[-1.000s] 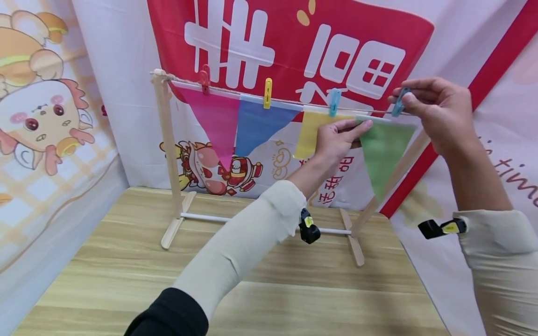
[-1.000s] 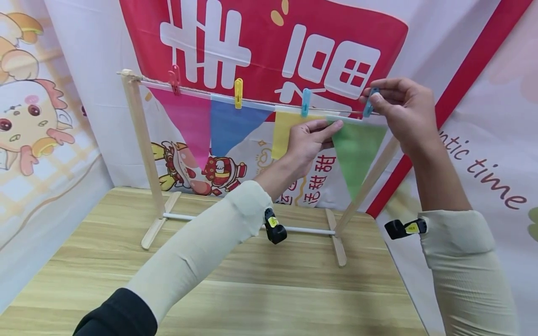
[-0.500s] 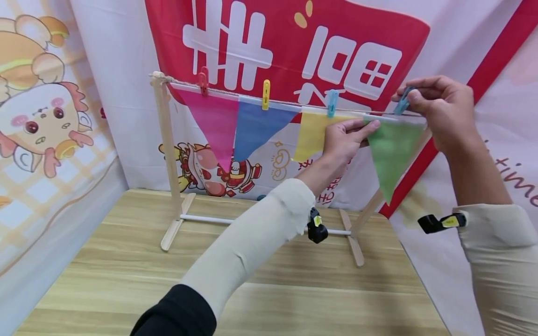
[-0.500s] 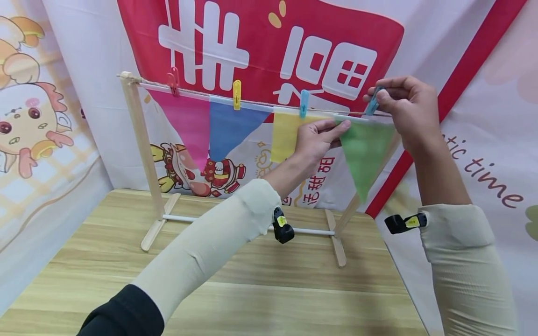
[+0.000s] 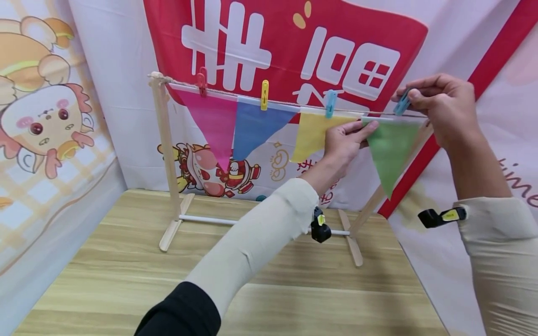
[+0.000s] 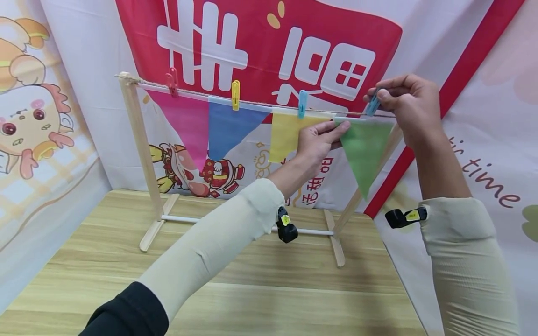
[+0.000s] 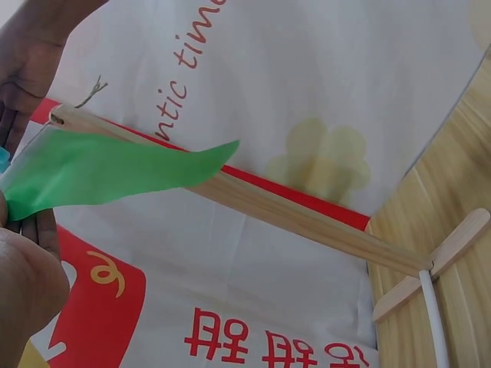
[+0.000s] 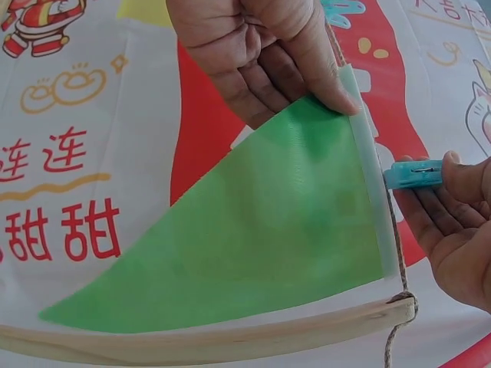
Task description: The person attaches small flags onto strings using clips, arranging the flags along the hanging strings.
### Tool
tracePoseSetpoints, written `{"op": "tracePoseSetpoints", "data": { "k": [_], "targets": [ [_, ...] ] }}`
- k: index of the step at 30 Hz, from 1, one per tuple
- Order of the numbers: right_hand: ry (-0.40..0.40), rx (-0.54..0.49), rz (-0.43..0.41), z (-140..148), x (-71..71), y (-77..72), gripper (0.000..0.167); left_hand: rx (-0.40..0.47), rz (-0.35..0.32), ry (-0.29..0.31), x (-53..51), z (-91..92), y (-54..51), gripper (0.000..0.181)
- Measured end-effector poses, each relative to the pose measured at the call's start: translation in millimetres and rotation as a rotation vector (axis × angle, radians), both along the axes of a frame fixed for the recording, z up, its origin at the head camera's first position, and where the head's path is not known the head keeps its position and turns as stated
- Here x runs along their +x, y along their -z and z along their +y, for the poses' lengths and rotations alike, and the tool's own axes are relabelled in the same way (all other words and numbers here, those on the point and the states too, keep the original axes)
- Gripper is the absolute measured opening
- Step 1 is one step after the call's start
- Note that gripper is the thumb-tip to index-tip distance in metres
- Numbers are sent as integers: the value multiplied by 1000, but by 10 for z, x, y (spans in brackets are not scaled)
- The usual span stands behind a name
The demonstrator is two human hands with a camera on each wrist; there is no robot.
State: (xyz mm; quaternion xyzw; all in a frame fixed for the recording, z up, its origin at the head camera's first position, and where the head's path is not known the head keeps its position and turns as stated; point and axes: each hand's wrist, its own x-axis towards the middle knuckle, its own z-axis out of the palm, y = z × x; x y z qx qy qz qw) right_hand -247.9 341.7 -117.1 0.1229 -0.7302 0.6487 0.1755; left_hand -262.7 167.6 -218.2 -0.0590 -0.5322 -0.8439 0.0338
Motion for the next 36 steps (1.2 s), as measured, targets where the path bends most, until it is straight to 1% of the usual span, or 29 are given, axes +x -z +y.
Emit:
{"op": "tracePoseSetpoints", "data": {
  "k": [5,9,13,16,18,23,26,31,36],
  "targets": [
    [18,18,11,-9,-20,32,37,7,-22,13,20,21,-24,28],
    [50,62,16,-7,-32,36,36,-9,-16,24,48,43,-57,27],
    [52,44,16,-4,-29,21,32,0,-25,24,58,55,-73,27],
    [50,30,11,0,-26,9,29,21,-49,17,49,58,-70,26],
    [54,23,-6,3,-26,-1,31,41,-61,11,33,58,-62,25],
    [83,53,-14,12,-41,7,36,89,-63,22,-12,49,-39,23],
    [103,104,-1,16,-53,24,36,99,-68,36,-25,46,-37,22],
    [124,151,-14,30,-68,26,40,92,-78,53,-34,48,-54,20],
    [152,243,-14,30,-64,24,31,101,-68,65,-55,42,-62,20]
  ]
}}
